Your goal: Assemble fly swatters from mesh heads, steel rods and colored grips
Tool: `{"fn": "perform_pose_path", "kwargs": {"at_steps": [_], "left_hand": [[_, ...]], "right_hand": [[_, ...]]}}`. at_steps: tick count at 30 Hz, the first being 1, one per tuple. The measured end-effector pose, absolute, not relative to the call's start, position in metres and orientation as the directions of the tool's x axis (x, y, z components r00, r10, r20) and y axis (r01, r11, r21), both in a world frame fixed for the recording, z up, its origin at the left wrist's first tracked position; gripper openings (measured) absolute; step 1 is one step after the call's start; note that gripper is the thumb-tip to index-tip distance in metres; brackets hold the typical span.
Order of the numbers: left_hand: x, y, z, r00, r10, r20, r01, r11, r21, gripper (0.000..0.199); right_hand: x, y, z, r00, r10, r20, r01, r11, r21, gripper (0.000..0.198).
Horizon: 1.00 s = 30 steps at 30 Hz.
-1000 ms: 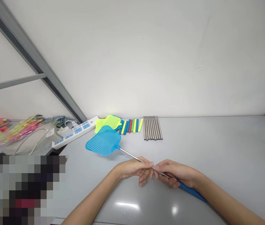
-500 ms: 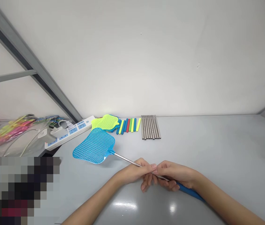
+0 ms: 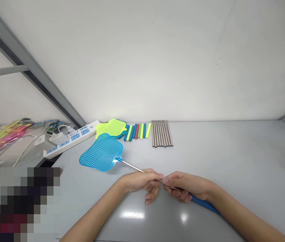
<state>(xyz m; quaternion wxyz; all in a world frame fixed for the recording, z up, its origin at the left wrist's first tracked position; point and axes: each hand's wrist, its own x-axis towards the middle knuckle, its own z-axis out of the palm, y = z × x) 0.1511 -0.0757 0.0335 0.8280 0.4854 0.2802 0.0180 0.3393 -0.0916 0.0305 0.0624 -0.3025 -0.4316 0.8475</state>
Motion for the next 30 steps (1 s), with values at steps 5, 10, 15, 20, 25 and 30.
{"fn": "perform_pose_path", "kwargs": {"at_steps": [5,10,15,20,25,30], "left_hand": [[0.144,-0.069,0.032,0.848,0.283,-0.448,0.245,0.54,0.805,0.039],[0.136,-0.064,0.034,0.828,0.331,-0.452,0.268,0.475,0.838,0.04],[0.129,-0.06,0.035,0.83,0.325,-0.454,0.279,0.462,0.842,0.041],[0.124,-0.056,0.036,0.846,0.297,-0.444,0.274,0.473,0.838,0.041],[0.12,-0.053,0.036,0.858,0.274,-0.435,0.268,0.484,0.833,0.045],[0.115,-0.051,0.036,0.85,0.288,-0.441,0.276,0.468,0.839,0.042]], "right_hand": [[0.336,-0.092,0.031,-0.79,0.388,-0.475,0.166,-0.611,-0.774,0.028],[0.333,-0.091,0.035,-0.768,0.409,-0.493,0.185,-0.596,-0.782,0.031],[0.331,-0.092,0.036,-0.756,0.415,-0.506,0.204,-0.585,-0.785,0.032],[0.33,-0.091,0.034,-0.75,0.42,-0.511,0.217,-0.574,-0.79,0.034],[0.329,-0.091,0.034,-0.741,0.429,-0.516,0.229,-0.561,-0.795,0.035],[0.329,-0.092,0.035,-0.75,0.424,-0.508,0.227,-0.556,-0.799,0.034]]}}
